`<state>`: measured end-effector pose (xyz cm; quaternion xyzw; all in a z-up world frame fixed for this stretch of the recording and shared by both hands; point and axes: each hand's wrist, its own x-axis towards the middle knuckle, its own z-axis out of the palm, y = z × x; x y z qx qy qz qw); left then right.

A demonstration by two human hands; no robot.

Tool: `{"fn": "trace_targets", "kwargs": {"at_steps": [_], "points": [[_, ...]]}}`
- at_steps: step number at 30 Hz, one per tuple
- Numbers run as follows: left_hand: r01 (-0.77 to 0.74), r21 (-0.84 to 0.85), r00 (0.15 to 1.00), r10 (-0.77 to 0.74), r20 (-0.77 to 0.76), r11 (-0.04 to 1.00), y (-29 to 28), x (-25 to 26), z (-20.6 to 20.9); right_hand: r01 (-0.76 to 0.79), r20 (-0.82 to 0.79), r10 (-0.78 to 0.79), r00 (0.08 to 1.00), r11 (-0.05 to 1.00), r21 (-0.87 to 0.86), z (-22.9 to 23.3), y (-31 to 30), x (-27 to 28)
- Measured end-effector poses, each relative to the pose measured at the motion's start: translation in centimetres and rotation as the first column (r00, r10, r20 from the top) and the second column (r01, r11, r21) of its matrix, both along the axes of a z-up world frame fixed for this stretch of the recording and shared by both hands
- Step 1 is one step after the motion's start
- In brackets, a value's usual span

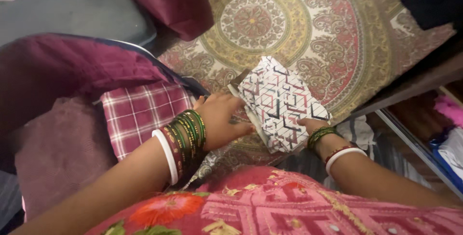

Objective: The person packs various folded clothes into a blue bag, placing a pink top, plaid shirt, and several patterned and solid fabrics inside, then retrieves a dark garment from a wooden wardrobe.

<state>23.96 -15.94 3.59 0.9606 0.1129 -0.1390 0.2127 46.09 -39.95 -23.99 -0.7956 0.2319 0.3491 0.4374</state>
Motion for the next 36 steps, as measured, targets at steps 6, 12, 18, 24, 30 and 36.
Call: {"fn": "trace_targets", "kwargs": {"at_steps": [6, 12, 18, 24, 30, 36], "points": [[-0.08, -0.012, 0.996, 0.081, 0.04, 0.997, -0.8, 0.3, -0.7, -0.096, -0.105, 0.112, 0.988, 0.985, 0.145, -3.3, -2.0, 0.7], [-0.107, -0.008, 0.993, 0.107, 0.056, 0.994, -0.8, 0.2, -0.8, 0.223, -0.313, -0.163, 0.936, 0.96, 0.169, -0.9, -1.4, 0.6], [-0.132, -0.023, 0.99, 0.133, 0.045, 0.991, -0.6, 0.2, -0.7, 0.234, -0.29, -0.131, 0.948, 0.906, 0.354, 1.3, 0.3, 1.2], [-0.119, -0.056, 0.98, 0.126, 0.155, 0.991, -0.3, -0.3, -1.4, 0.179, -0.226, -0.07, 0.972, 0.841, 0.511, 5.5, 3.7, 1.2], [-0.132, -0.204, 0.974, 0.166, 0.156, 0.97, 0.0, -0.9, -0.3, 0.129, -0.088, -0.095, 0.992, 0.692, 0.71, 14.0, 8.0, 1.4], [0.089, -0.277, 0.952, 0.0, 0.307, 0.957, -0.4, -1.9, 0.4, 0.092, -0.034, -0.125, 0.992, 0.493, 0.865, 24.1, 11.8, 1.1]]}}
